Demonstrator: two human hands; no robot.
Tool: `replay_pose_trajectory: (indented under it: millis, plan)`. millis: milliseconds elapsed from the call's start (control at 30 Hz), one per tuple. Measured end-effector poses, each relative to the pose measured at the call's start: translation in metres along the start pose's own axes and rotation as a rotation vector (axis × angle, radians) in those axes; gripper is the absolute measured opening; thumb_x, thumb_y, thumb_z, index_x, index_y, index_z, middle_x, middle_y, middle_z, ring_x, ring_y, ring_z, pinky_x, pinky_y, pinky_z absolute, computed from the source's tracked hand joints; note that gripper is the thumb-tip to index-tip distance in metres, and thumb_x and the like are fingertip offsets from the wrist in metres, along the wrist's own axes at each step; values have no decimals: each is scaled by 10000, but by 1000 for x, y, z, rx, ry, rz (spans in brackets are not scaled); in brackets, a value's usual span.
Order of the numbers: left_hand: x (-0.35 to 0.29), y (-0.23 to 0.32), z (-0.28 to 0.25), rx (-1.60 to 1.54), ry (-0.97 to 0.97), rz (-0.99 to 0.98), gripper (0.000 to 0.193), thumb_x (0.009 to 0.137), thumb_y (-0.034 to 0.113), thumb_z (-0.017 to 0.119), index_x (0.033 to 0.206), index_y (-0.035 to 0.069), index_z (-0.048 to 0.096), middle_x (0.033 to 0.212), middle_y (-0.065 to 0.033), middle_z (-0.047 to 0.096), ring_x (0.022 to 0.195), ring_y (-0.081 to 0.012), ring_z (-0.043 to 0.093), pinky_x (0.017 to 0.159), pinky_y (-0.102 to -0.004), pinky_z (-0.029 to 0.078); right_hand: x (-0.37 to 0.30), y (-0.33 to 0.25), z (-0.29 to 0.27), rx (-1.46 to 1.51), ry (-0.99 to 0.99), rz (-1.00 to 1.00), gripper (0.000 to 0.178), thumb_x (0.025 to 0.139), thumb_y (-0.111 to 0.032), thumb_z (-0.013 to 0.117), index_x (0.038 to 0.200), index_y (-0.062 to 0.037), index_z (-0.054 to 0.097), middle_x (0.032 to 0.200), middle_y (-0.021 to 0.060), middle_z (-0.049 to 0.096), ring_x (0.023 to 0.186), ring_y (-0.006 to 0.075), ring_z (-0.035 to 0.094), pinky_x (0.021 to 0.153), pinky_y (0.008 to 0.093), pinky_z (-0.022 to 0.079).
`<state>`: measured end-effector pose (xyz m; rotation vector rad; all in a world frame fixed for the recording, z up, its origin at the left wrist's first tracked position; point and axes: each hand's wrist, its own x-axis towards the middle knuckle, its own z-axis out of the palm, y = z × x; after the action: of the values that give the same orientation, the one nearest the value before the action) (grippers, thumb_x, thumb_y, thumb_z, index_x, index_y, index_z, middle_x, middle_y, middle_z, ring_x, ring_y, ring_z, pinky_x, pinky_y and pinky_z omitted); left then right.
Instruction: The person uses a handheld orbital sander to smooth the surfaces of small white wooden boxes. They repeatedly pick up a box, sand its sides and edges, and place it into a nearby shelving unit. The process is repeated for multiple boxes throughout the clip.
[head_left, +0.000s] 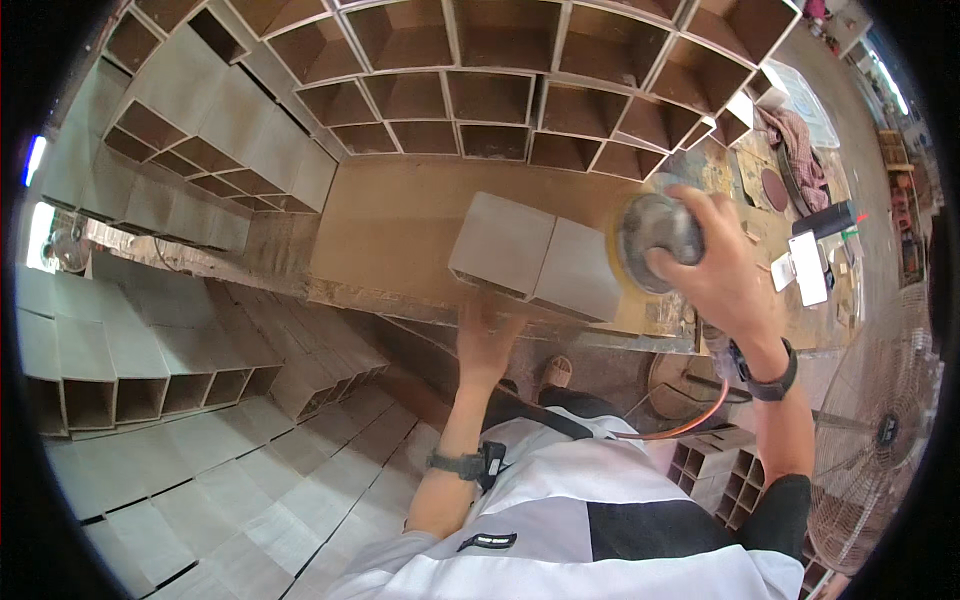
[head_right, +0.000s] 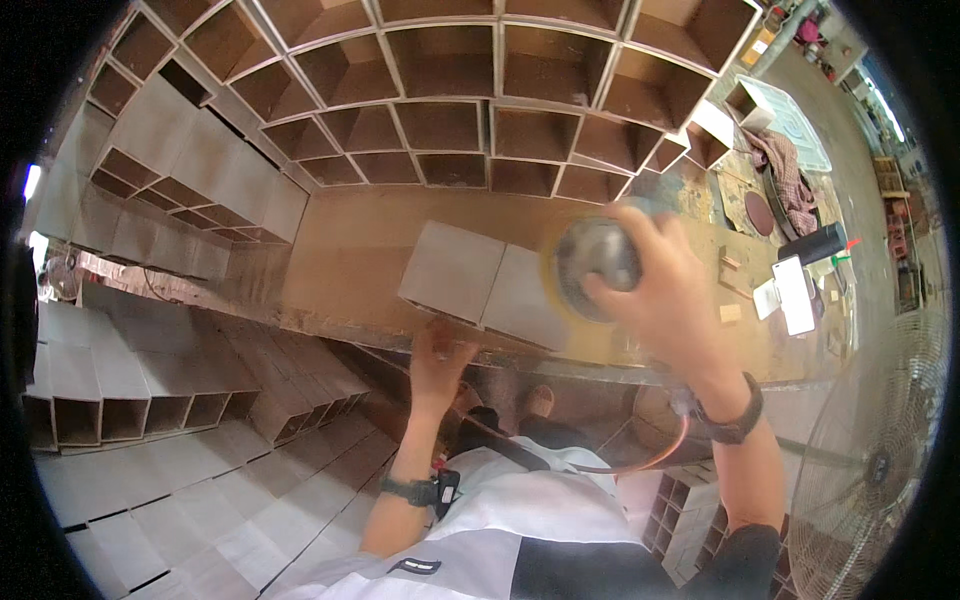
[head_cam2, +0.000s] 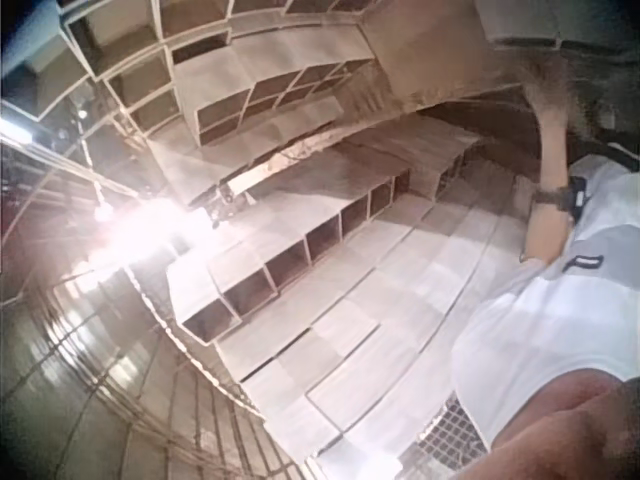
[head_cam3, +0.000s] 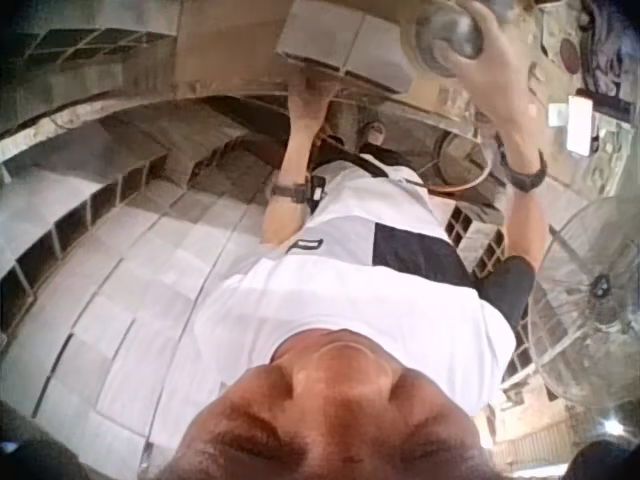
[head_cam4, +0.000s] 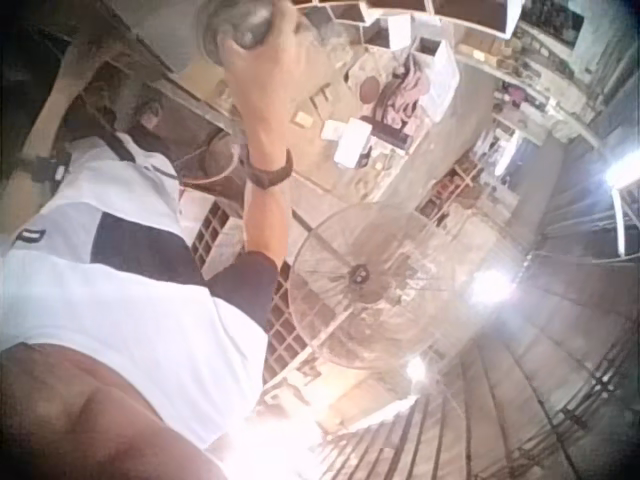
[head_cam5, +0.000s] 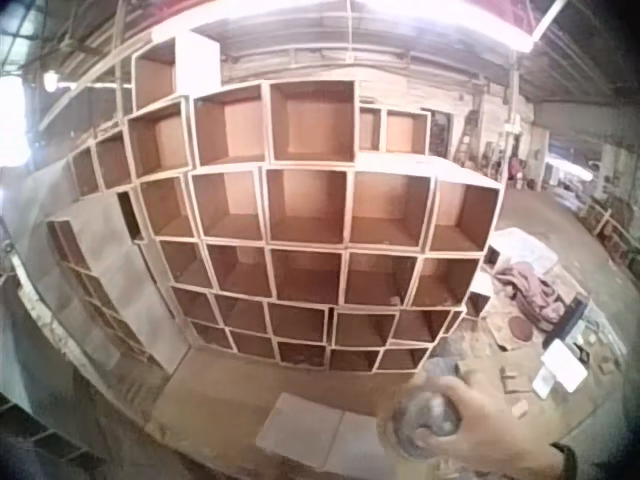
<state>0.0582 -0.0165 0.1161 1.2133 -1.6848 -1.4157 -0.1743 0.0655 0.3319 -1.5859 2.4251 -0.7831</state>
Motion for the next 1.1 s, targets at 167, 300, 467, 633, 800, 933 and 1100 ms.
replay_pose_trajectory:
  millis: [167,300,467,633,800,933,1100]
  plan:
    - [37,-25,40,17,-39,258,553,807,250,756,1264,-1,571,1177,-214,628,1049,-373,612,922,-443,482,29,-53,67,9,-283,-62,594,725,-194,776,1276,-104,574,1099,210,567,1084,398,585,918,452,500]
    - [37,-8,51,-31,86,349,491,793,184,722,1232,1,602,1165,-226,632,1057,-404,603,922,-457,481,33,-73,114,-125,-339,-258,569,751,-194,732,1291,-118,572,1103,231,562,1060,450,597,887,487,531]
    - [35,-62,58,311,-114,398,489,757,139,701,1219,2,616,1158,-236,635,1057,-414,602,919,-466,485,78,-70,147,-247,-336,-148,534,807,-205,646,1328,-150,542,1234,291,508,1140,457,573,924,529,522]
    - [52,-44,121,-19,718,-13,465,712,140,703,1153,4,649,1068,-253,650,977,-419,630,834,-490,514,58,-82,152,-327,-367,-298,543,783,-249,684,1301,-144,562,1260,297,468,1187,470,526,938,531,504]
    - [35,-63,60,404,-77,480,423,777,187,672,1163,16,644,1138,-253,632,1050,-426,604,841,-515,499,78,-76,150,-252,-301,-137,557,781,-310,696,1298,-147,568,1225,290,489,1160,482,536,908,538,516]
    - [48,-20,69,195,415,248,431,729,145,668,1133,-4,652,1040,-263,654,967,-424,636,817,-518,499,61,-88,149,-335,-433,-261,544,821,-371,674,1291,-125,555,1242,263,512,1144,426,579,842,501,558]
    - [46,-57,57,329,-16,515,397,793,221,677,1138,26,665,1039,-248,663,956,-427,636,829,-524,498,113,-82,142,-257,-305,-110,497,812,-299,652,1255,-90,566,1186,279,525,1084,414,603,874,519,539]
